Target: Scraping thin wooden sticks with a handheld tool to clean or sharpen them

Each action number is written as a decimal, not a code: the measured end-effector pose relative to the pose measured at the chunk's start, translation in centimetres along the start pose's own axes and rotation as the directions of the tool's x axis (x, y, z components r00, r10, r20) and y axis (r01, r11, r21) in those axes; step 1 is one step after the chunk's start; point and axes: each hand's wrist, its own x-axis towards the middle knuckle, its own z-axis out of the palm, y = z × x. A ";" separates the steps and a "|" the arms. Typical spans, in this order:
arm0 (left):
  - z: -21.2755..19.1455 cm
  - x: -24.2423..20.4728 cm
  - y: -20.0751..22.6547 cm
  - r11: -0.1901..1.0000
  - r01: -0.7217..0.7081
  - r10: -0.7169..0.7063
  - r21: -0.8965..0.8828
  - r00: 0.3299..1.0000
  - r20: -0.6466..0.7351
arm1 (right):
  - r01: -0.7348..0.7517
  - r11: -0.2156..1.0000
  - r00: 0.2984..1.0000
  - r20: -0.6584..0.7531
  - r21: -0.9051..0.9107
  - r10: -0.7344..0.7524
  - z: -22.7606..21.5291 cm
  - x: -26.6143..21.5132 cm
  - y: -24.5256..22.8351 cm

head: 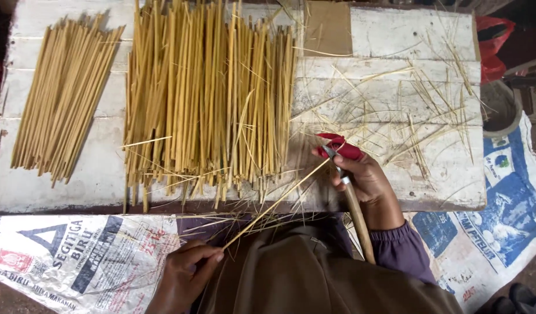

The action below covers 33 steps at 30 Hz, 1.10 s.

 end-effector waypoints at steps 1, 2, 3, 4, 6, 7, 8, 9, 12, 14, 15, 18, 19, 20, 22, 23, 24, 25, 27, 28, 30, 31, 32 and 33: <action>-0.6 0.1 0.2 1.000 0.004 -0.004 0.000 1.000 -0.005 | -0.005 1.000 1.000 0.004 -0.002 0.005 -1.2 1.2 0.2; -1.3 0.2 0.3 1.000 -0.011 0.010 -0.006 0.998 -0.063 | 0.068 0.997 0.997 -0.046 0.044 -0.066 -2.3 2.4 0.5; -2.1 0.1 0.5 1.000 -0.026 0.024 -0.012 0.992 -0.120 | 0.143 0.986 0.986 -0.098 0.086 -0.134 -3.2 3.7 0.8; -3.5 -0.3 -0.4 1.000 -0.025 0.024 -0.008 0.989 -0.147 | 0.137 0.987 0.989 -0.073 0.078 -0.132 -2.7 4.1 -1.1; -6.3 -1.6 -2.2 0.990 0.137 -0.144 -0.045 0.949 -0.281 | 0.235 0.972 0.972 -0.023 0.006 -0.235 -1.4 4.8 -4.7; -7.6 -0.9 -2.8 0.989 0.142 -0.150 -0.047 0.940 -0.307 | 0.226 0.974 0.974 0.003 -0.001 -0.226 1.5 5.6 -5.7; -9.0 -0.7 -3.3 0.969 0.144 -0.034 0.202 0.884 -0.466 | 0.237 0.970 0.970 0.069 -0.060 -0.233 4.5 6.1 -6.3; -10.5 -0.5 -3.9 0.880 0.187 0.113 0.436 0.810 -0.575 | 0.252 0.961 0.962 0.136 -0.117 -0.236 7.4 6.5 -6.7; -13.6 4.0 -10.2 0.891 0.050 0.327 0.451 0.618 -0.715 | 0.289 0.944 0.928 0.287 -0.157 -0.236 17.8 8.5 -4.7; -14.7 6.5 -15.2 0.856 0.137 0.355 0.499 0.547 -0.758 | 0.251 0.956 0.910 0.372 -0.149 -0.182 22.3 10.1 -3.0; -15.4 7.8 -17.7 0.815 0.209 0.389 0.540 0.493 -0.778 | 0.218 0.966 0.891 0.432 -0.137 -0.139 24.4 10.8 -2.2; -16.6 9.8 -19.2 0.693 0.458 0.395 0.557 0.406 -0.824 | 0.186 0.954 0.898 0.435 -0.234 -0.069 29.4 9.7 -1.7; -17.5 10.6 -19.4 0.691 0.468 0.397 0.552 0.392 -0.830 | 0.188 0.953 0.891 0.449 -0.237 -0.064 29.1 10.1 -1.4; -18.0 11.3 -19.6 0.636 0.514 0.415 0.575 0.400 -0.817 | 0.166 0.952 0.872 0.489 -0.258 -0.020 28.6 10.3 -1.0; -19.1 12.4 -18.0 0.578 0.561 0.429 0.593 0.409 -0.805 | 0.144 0.949 0.849 0.527 -0.281 0.027 27.4 10.6 -0.8; -19.6 12.8 -16.2 0.571 0.502 0.428 0.650 0.493 -0.757 | 0.142 0.953 0.809 0.585 -0.268 0.044 26.8 10.5 -1.0; -19.9 13.1 -14.3 0.565 0.432 0.426 0.703 0.577 -0.697 | 0.137 0.958 0.770 0.636 -0.254 0.058 26.1 10.1 -1.2; -20.2 13.4 -15.5 0.566 0.430 0.423 0.704 0.581 -0.695 | 0.134 0.958 0.773 0.632 -0.253 0.059 24.4 10.2 -0.7; -20.9 14.4 -17.6 0.546 0.480 0.393 0.686 0.576 -0.716 | 0.107 0.971 0.799 0.600 -0.212 0.043 21.0 10.5 0.0; -20.8 14.5 -17.4 0.547 0.473 0.398 0.691 0.579 -0.712 | 0.113 0.972 0.801 0.597 -0.208 0.035 19.1 10.5 0.3; -20.1 14.3 -17.1 0.564 0.520 0.310 0.641 0.586 -0.748 | 0.155 0.971 0.796 0.605 -0.182 -0.013 15.0 10.1 1.0; -20.4 14.6 -18.3 0.565 0.514 0.310 0.646 0.593 -0.743 | 0.155 0.971 0.801 0.599 -0.180 -0.017 14.7 9.1 1.1; -20.5 14.7 -19.4 0.511 0.520 0.373 0.685 0.583 -0.721 | 0.120 0.983 0.880 0.473 -0.142 -0.039 14.2 7.7 1.3; -20.5 14.8 -20.5 0.455 0.525 0.435 0.719 0.574 -0.694 | 0.090 0.991 0.941 0.335 -0.099 -0.052 13.7 6.3 1.5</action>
